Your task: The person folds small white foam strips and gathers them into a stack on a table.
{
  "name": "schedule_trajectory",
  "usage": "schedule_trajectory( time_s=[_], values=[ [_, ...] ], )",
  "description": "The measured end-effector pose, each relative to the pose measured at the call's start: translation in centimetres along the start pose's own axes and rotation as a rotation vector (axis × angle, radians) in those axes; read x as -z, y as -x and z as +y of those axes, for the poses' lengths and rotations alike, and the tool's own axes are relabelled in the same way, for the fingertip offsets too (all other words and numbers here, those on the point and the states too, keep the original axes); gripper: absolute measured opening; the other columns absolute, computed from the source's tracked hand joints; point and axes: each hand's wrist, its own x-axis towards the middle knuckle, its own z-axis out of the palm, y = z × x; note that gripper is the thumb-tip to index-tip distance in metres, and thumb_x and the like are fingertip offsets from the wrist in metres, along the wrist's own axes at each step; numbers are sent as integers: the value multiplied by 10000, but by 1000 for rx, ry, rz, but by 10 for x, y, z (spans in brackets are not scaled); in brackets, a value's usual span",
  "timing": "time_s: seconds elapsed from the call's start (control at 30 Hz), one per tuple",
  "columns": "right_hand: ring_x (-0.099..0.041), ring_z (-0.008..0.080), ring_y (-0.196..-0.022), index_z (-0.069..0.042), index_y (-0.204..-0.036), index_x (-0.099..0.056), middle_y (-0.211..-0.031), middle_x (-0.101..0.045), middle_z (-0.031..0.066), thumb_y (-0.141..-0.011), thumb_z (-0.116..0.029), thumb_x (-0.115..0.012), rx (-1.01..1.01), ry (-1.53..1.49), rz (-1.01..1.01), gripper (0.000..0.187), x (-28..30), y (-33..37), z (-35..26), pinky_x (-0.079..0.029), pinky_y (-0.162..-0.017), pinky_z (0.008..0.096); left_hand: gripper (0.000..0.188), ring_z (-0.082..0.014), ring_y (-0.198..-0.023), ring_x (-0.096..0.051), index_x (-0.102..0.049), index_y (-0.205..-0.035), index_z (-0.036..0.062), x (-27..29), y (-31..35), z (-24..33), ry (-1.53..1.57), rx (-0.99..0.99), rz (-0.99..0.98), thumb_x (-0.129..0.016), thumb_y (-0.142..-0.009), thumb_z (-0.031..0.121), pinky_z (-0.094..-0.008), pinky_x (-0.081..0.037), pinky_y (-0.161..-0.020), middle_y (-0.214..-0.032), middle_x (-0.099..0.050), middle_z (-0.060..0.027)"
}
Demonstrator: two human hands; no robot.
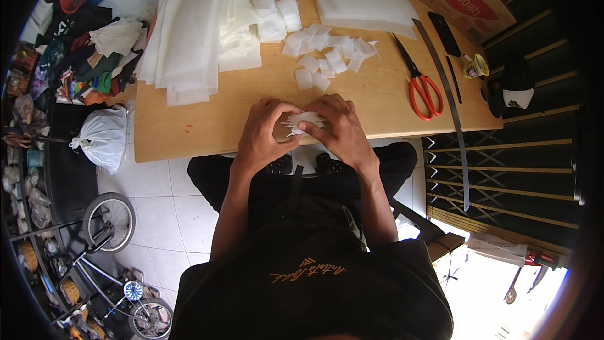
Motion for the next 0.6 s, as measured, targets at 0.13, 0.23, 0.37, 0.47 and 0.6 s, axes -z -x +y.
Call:
schedule_trajectory(
  time_s=[0.13,0.23,0.37,0.47,0.6],
  values=[
    [-657,295,-1036,-68,-1061,-780,-1016,-740,75,-946,-391,-770,-68,-25,36,344,-1,-2,-4,-420,-954,430,488,-300,-1155,-630,-677,-1216,111,2,-2,4,-25,-8,3,-853,-761,113,-439,-467,-1031,-1160,-721,-63],
    [-686,314,-955,-51,-997,-782,-945,-760,91,-950,-351,-767,-62,52,70,304,4,-12,-6,-453,-908,440,466,-303,-1138,-633,-692,-1198,105,4,-2,1,-81,-45,-47,-850,-760,124,-438,-457,-1037,-1141,-721,-68],
    [-699,300,-760,-34,-905,-793,-860,-761,110,-935,-276,-786,-81,191,361,244,-12,-41,11,-554,-712,440,437,-299,-1135,-629,-705,-1166,103,3,-5,2,-88,-29,-67,-848,-755,130,-429,-451,-1042,-1140,-720,-60],
    [-715,316,-795,-39,-917,-785,-895,-768,104,-893,-303,-827,-120,352,350,268,-17,-59,18,-569,-754,449,436,-290,-1136,-627,-707,-1167,106,4,-4,1,-92,-34,-51,-843,-753,126,-422,-452,-1038,-1139,-718,-56],
    [-726,332,-894,-41,-958,-758,-977,-768,114,-844,-329,-868,-204,352,263,328,-22,-68,15,-571,-819,455,449,-283,-1137,-625,-706,-1177,108,3,-3,3,-92,-55,-18,-842,-749,124,-415,-451,-1033,-1139,-717,-52]
  ],
)
